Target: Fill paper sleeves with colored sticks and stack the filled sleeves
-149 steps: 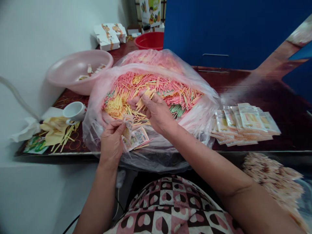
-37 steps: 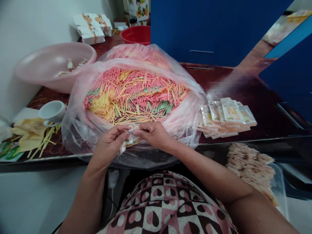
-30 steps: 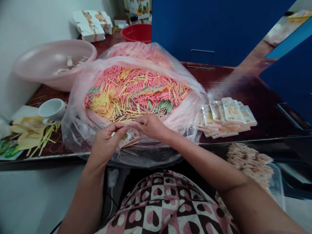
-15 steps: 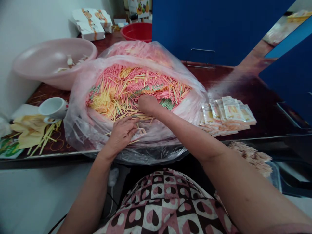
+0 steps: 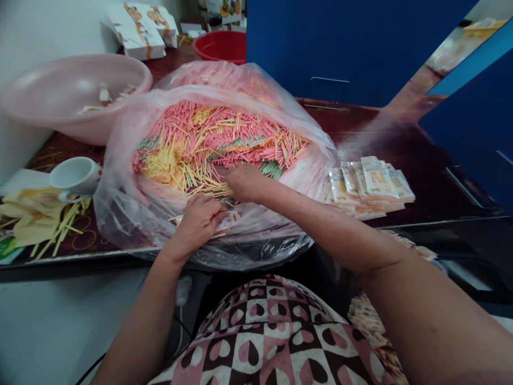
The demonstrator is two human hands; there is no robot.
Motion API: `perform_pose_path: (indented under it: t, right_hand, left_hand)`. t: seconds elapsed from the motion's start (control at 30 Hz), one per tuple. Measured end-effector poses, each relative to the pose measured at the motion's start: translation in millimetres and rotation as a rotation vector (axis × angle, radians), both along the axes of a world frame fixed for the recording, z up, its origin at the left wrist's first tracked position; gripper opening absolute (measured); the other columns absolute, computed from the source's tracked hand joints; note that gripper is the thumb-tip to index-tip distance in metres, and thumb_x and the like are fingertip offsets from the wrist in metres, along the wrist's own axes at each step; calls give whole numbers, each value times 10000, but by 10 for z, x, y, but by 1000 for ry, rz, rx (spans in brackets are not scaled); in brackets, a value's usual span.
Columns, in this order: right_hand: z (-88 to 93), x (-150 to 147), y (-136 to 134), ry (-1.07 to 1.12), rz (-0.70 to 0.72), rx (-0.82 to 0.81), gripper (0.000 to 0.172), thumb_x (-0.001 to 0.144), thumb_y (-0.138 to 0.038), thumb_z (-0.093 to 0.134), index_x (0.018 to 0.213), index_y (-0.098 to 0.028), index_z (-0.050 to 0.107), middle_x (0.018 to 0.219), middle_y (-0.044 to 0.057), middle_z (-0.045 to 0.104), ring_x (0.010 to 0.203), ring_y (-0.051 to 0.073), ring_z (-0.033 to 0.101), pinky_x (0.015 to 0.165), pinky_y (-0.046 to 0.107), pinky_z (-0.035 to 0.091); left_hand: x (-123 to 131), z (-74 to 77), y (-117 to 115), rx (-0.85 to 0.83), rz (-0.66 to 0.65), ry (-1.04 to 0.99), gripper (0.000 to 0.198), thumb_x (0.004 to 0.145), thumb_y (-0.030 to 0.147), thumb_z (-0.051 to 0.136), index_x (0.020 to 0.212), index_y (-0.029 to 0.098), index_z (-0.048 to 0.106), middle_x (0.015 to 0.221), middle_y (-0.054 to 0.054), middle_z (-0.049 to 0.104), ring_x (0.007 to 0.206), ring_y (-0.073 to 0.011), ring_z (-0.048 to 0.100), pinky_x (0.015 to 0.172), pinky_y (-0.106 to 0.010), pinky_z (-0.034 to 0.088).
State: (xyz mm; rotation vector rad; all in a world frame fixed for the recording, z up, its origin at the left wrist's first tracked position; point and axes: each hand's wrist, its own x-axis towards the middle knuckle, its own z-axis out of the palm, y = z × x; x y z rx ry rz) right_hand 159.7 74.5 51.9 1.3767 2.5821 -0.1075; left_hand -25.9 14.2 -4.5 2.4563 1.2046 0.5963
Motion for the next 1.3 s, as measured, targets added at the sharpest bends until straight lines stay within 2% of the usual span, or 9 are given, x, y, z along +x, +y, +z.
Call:
perform_pose_path:
  t: [0.1, 0.27, 0.43, 0.6, 0.77, 0.93, 1.03, 1.13, 1.3]
  right_hand:
    - [-24, 16, 120, 35, 53, -23, 542, 985, -361, 610, 1476, -132, 581, 1231, 198, 745, 1091, 302, 710, 841, 336, 500]
    - [-49, 27, 215, -9, 57, -62, 392, 994, -376, 605, 1253, -108, 726, 1125, 198, 770, 1038, 295, 721, 819, 332, 499]
    - [-97, -45, 139, 35, 11, 1, 436, 1013, -187, 506, 1427, -99, 607, 1123, 214, 766, 1021, 284, 731, 831, 340, 505]
    - [-172, -174, 140, 20, -85, 38, 302, 975, -82, 476, 1117, -42, 739, 1098, 259, 753, 1095, 335, 717, 876, 375, 510]
    - [-300, -194, 93, 57, -138, 97, 298, 1015, -176, 497, 1227, -45, 660, 1206, 250, 708, 1141, 334, 672, 913, 386, 497]
    - [-435, -113, 29, 105, -115, 181, 351, 1039, -124, 357, 1260, -57, 621, 1245, 256, 664, 1159, 336, 626, 924, 408, 470]
    - [-461, -56, 122, 264, -207, 134, 278, 1024, -216, 485, 1203, -72, 642, 1207, 239, 689, 1102, 321, 642, 890, 387, 476]
    - [-423, 14, 252, 572, -380, -20, 203, 1021, -255, 500, 998, -129, 658, 994, 142, 727, 881, 236, 647, 772, 325, 470]
    - [-328, 110, 239, 1161, -500, -381, 317, 1036, -364, 480, 772, -201, 546, 692, -7, 587, 608, 124, 500, 614, 257, 410]
  left_hand:
    - [3, 5, 2, -3, -2, -2, 150, 970, 243, 623, 844, 222, 702, 883, -47, 745, 995, -262, 632, 1046, -455, 413]
    - [4, 1, 0, 3, -7, -19, 140, 965, 243, 638, 853, 214, 716, 888, -55, 752, 1002, -270, 635, 1042, -458, 417]
    - [4, 2, -1, 1, -4, -18, 123, 958, 239, 649, 866, 209, 726, 890, -60, 751, 1014, -276, 638, 1026, -453, 425]
    - [9, 8, 3, -16, -6, -10, 135, 950, 237, 662, 835, 200, 724, 872, -67, 746, 998, -276, 647, 1012, -447, 431]
    - [7, 13, -1, -24, -12, -29, 141, 960, 237, 645, 861, 197, 736, 868, -68, 746, 984, -271, 657, 985, -437, 445]
    - [-3, 7, -4, -34, -16, -26, 143, 969, 253, 632, 888, 208, 741, 891, -62, 755, 986, -266, 657, 1010, -446, 439]
    - [-4, 3, -12, -40, -13, -32, 148, 975, 258, 627, 893, 214, 742, 891, -56, 756, 1002, -260, 656, 1041, -450, 429]
    - [0, -1, -18, -43, -7, -51, 131, 972, 243, 634, 904, 211, 742, 883, -52, 757, 1013, -256, 657, 1058, -452, 426]
    - [-27, -16, 3, -56, -22, -98, 145, 970, 249, 632, 879, 207, 737, 887, -49, 767, 1022, -249, 672, 1073, -455, 437]
